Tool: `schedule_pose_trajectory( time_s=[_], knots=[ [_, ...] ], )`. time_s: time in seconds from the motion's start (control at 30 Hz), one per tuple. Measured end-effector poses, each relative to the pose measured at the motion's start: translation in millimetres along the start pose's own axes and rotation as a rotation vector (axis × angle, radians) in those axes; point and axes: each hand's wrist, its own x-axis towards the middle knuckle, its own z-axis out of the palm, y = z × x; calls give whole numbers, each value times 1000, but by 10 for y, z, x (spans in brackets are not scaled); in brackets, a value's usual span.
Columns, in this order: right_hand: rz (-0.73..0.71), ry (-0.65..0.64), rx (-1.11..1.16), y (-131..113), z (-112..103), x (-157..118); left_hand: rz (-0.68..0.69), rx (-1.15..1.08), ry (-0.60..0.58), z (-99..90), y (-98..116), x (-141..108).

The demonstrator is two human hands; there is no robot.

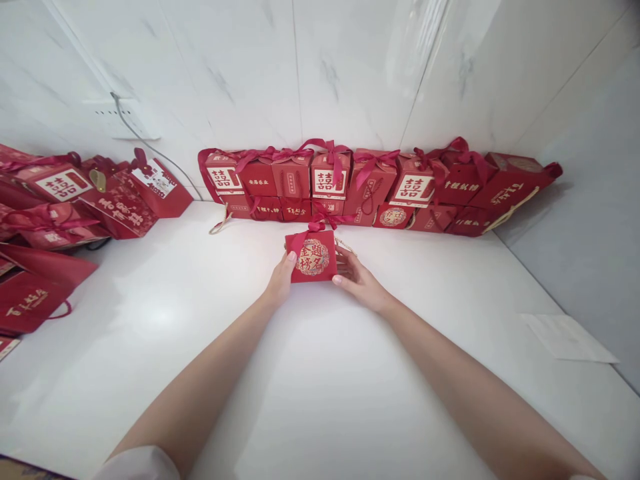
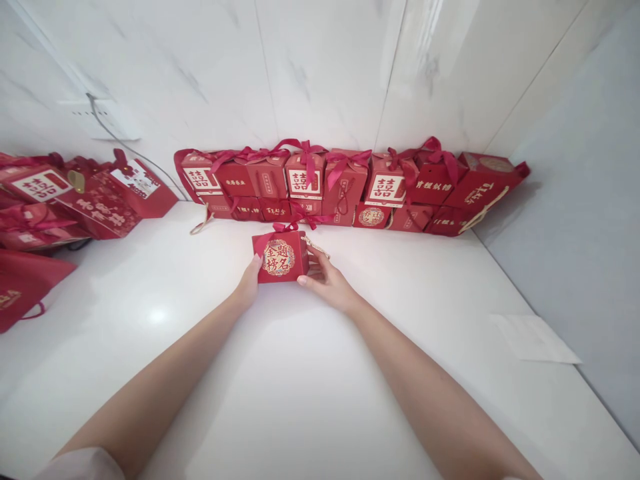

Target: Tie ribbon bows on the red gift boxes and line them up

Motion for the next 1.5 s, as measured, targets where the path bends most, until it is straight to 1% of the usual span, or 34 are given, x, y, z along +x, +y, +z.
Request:
schedule_pose_trajectory(
  time_s=[0.13,0.2,0.23,0.33,0.37,0.4,0.47,0.53,0.57,0.63,0.7,0.77,0.83,0.9,0.97,1.0,1.07,1.2,1.37,1.5],
  knots=[
    [0,0,2,-1,2,0,8,27,-3,8,40,-14],
    [11,33,-12,-10,18,-1,20,76,-5,15,86,-37],
    [14,65,-24,-18,30,-1,48,112,17,20,113,-54],
    [8,189,-89,-56,69,-1,186,250,140,57,190,-123],
    [4,228,-123,-70,79,-2,222,290,148,76,209,-150],
    [-1,264,-163,-84,86,-4,246,319,120,98,222,-175],
    [-33,325,-258,-116,92,-15,269,339,-4,142,230,-212],
    [-100,331,-341,-156,91,-36,273,311,-106,174,219,-218],
    [-136,303,-366,-179,91,-51,266,280,-122,181,212,-209],
    [-194,204,-374,-221,94,-82,222,194,-102,177,202,-170],
    [-228,108,-353,-243,103,-108,140,66,-33,151,212,-123],
    [-228,89,-337,-226,109,-116,27,-101,35,109,247,-88],
    [-149,115,-327,-175,104,-103,-72,-276,49,59,301,-70],
    [-10,123,-307,-111,88,-74,-140,-406,-6,9,355,-65],
    [93,110,-289,-62,68,-43,-189,-484,-73,-30,393,-67],
    [116,107,-286,-48,60,-31,-208,-510,-92,-42,404,-68],
    [116,106,-292,-43,53,-16,-241,-539,-123,-51,413,-71],
    [110,88,-300,-74,59,-17,-294,-531,-202,-37,421,-76],
    [107,84,-293,-83,60,-23,-289,-530,-203,-24,432,-91],
    [101,79,-285,-77,62,-21,-303,-564,-213,-42,394,-86]
  ],
)
